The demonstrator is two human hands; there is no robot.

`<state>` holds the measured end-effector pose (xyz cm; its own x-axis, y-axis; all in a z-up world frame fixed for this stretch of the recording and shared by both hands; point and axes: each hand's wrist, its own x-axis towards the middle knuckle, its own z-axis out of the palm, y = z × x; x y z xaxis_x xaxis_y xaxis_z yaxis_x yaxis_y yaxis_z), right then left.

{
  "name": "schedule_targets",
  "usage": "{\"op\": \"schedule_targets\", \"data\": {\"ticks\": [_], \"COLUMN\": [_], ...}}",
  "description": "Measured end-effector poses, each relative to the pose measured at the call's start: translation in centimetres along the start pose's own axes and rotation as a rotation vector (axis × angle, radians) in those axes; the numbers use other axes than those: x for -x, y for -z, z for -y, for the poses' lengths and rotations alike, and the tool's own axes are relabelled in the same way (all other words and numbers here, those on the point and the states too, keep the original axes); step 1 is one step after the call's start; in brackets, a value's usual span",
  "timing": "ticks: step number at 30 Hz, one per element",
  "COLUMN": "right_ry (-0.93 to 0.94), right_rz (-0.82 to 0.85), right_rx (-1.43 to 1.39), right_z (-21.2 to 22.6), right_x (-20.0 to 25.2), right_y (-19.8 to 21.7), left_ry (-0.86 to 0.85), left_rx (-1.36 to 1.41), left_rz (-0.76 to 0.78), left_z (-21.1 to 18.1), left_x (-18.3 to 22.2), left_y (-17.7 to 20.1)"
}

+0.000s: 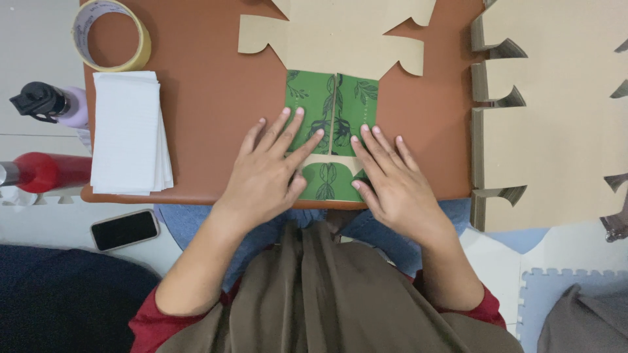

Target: Assembling cardboard gift boxes by folding templates, tucking in flaps, and adding decorative sleeves.

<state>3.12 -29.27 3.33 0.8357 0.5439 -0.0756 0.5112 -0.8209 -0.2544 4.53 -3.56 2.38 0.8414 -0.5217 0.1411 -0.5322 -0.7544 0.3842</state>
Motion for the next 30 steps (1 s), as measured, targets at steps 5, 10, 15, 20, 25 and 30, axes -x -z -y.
{"op": "schedule_targets", "data": {"ticks": [5,10,15,20,25,30], "right_ry": [-0.045,-0.069,-0.007,-0.035,-0.084,-0.092], "right_rz": [0.094,0.103,-0.134,-0.233,-0.178,-0.104], "right_rx": [-0.004,-0.002,0.228,0.160,0.043,-0.044], "right_z": [-0.9,-1.2,-3.2,-3.9,-3.3,-2.3], "right_x": [-3.1,-6.0,-7.5,-7.8,-7.0,-4.9], "right_y": [2.3,2.9,0.9,1.2,2.3,2.9], "left_ry": [0.028,-0.008,-0.137,-0.033,-0.002,0.096], "left_rx": [0.032,-0.002,-0.030,0.014,0.004,0.017], "left_rz": [0.097,0.004,-0.307,-0.294,-0.254,-0.181], "left_z": [1.9,5.1,8.1,6.9,5.7,2.7], "left_x": [-3.9,-6.9,-9.1,-8.8,-7.8,-4.3], "left_y": [0.7,-1.8,-3.6,-1.7,-1.2,-0.2]}}
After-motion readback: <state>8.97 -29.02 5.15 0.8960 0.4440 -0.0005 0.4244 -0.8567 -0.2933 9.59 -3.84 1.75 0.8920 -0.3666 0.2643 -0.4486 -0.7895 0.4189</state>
